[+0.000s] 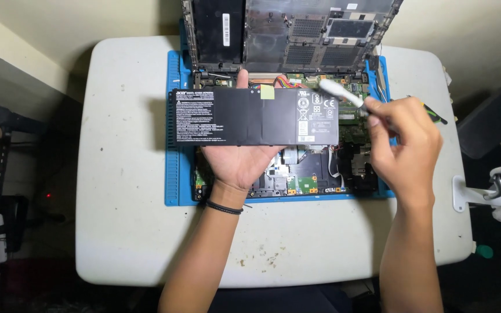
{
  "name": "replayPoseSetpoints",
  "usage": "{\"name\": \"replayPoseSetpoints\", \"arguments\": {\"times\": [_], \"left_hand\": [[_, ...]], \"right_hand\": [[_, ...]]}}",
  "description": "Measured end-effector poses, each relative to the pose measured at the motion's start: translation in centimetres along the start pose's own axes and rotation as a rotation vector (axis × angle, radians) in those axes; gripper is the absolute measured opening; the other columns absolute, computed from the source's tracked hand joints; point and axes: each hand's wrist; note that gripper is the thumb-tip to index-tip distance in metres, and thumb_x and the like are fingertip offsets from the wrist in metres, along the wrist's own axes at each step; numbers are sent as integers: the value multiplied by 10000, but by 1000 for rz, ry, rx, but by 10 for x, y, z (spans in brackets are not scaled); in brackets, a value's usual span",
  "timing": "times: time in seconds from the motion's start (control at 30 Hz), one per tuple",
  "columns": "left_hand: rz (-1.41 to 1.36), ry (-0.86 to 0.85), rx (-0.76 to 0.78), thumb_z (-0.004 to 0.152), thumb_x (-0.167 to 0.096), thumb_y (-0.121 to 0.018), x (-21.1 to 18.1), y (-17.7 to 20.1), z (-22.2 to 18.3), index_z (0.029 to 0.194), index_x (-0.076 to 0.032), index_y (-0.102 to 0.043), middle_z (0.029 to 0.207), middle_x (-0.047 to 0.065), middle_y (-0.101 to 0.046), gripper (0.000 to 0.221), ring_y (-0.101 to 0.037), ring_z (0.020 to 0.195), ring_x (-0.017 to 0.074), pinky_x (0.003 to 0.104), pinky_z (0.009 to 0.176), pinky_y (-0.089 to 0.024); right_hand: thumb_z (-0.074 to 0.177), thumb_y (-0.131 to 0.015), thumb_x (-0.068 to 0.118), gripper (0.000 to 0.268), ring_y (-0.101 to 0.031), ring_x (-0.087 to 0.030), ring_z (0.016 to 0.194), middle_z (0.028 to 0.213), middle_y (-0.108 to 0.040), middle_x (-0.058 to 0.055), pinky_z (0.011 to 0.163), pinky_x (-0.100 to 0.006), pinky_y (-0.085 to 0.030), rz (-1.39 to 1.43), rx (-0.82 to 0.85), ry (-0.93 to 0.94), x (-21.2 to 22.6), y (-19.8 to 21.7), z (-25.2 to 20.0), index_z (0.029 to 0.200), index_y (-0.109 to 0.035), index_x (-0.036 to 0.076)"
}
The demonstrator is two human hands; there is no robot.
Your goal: Cleaning a laptop battery with a cotton swab and then installing it into the laptop using a screwdriver
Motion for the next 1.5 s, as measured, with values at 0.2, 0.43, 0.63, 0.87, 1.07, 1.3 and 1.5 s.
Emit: {"name": "replayPoseSetpoints", "arguments": {"times": [0.2,0.43,0.63,0.87,1.07,1.3,1.5], "left_hand": [[-59,-30,-59,972,-531,-578,-4,-8,1,1567,-324,-452,1638,186,-354,642,-268,1571,368,620,1279,-166],[-30,-50,32,1048,-437,-602,-5,-3,0,1467,-265,-588,1579,207,-440,453,-391,1517,339,561,1313,-252],[-55,-31,104,1043,-470,-633,-7,14,-1,1451,-249,-630,1689,175,-329,463,-433,1501,282,530,1317,-267],[-3,-46,163,1070,-553,-558,10,21,-1,1435,-226,-652,1673,206,-344,499,-295,1574,374,563,1348,-143],[-21,-64,168,1078,-470,-575,-5,7,0,1313,-184,-733,1448,73,-591,403,-446,1489,242,522,1315,-190],[60,-30,227,1086,-566,-560,4,20,-2,1449,-266,-644,1744,166,-252,478,-273,1602,358,609,1308,-199],[29,7,218,1084,-567,-568,3,21,-2,1474,-257,-616,1756,164,-230,501,-286,1603,321,588,1318,-205]], "right_hand": [[1075,-633,-53,187,-609,-223,857,1064,-673,-111,723,-343,-452,-44,-49,-86,-17,-8,-8,1191,-764,11],[1051,-686,-40,197,-659,-220,801,1092,-689,-84,671,-353,-441,-232,-78,-48,-15,-6,-12,1189,-784,60],[955,-673,-150,154,-554,-259,735,899,-621,-117,661,-343,-408,78,115,188,20,-9,-7,993,-714,-7],[1051,-684,74,147,-554,-282,741,980,-678,-91,627,-410,-365,-122,94,442,51,-28,1,1162,-758,137],[1076,-778,-9,121,-572,-280,768,975,-677,-81,645,-392,-371,-239,55,303,23,-9,-4,1024,-745,95],[1035,-728,-12,92,-577,-274,745,935,-648,-86,658,-380,-412,-89,142,272,48,-11,-1,1018,-744,77],[965,-699,-75,157,-589,-255,748,936,-641,-97,644,-357,-425,2,211,258,39,0,8,1013,-757,63]]}}
Point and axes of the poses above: each hand's wrist, its own z-axis towards the middle knuckle, its own y-axis out of the back of the hand, x = y × z
